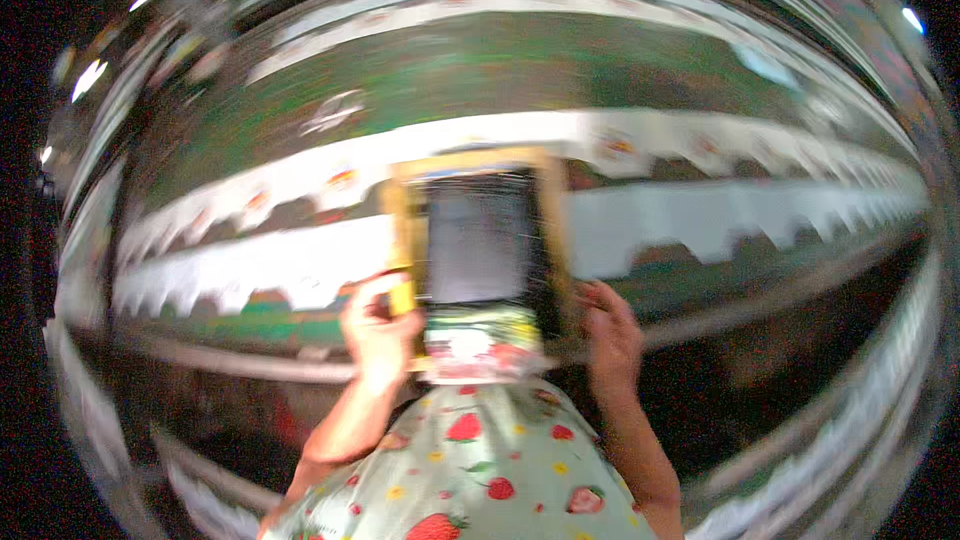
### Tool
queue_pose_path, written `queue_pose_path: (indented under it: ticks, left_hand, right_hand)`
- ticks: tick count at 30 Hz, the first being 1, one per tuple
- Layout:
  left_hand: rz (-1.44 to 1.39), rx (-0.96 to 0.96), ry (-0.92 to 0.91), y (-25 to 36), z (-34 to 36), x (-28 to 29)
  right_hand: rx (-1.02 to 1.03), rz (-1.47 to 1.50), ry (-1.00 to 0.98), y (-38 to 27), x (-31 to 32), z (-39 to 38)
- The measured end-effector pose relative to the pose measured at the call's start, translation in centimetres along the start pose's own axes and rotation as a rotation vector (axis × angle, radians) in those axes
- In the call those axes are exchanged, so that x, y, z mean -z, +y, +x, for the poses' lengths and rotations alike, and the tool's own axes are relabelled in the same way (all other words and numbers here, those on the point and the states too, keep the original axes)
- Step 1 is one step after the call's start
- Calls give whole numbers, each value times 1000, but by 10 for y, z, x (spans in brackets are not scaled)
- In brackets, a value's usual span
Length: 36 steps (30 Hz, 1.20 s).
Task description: The person holds a screen-printing frame and repeatedly rubs a squeegee across the mesh to spread ink. They walk along a long workbench with patterned fabric laid out, then return to continue rubbing the screen. The person briefly picks up a small cloth from the bench before resuming the screen-rubbing action.
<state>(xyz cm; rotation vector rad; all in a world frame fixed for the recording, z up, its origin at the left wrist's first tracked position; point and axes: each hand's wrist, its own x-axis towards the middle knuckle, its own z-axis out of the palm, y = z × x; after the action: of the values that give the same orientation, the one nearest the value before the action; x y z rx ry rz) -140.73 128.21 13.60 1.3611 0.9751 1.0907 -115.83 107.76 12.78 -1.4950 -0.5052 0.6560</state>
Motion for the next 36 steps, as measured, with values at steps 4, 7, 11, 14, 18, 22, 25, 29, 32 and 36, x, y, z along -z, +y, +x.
queue_pose_path:
  ticks: [4,7,11,14,18,22,25,29,32,36]
  left_hand:
    - [-163,-123,-50,-6,-12,-22]
    - [-249,-57,-23,-6,-35,-43]
    - [-182,-79,120,1,-63,-47]
    - [-179,-43,233,11,-74,-37]
    - [-299,22,423,33,-100,-34]
    - [-523,278,453,48,-115,-15]
    - [-634,368,335,46,-129,5]
    - [-641,196,277,39,-150,18]
    - [-476,126,325,35,-151,29]
    - [-441,91,322,31,-148,61]
  right_hand:
    - [-68,400,-243,19,-3,27]
    - [-131,450,-408,21,19,40]
    - [152,85,-562,23,26,49]
    - [357,-34,-666,27,14,64]
    - [785,-452,-690,12,11,69]
    - [250,-140,-911,-34,-9,65]
    - [600,-375,-838,-65,-41,40]
    - [-243,310,-979,-100,-80,2]
    - [-229,369,-972,-101,-108,-2]
    - [-156,349,-1020,-84,-143,10]
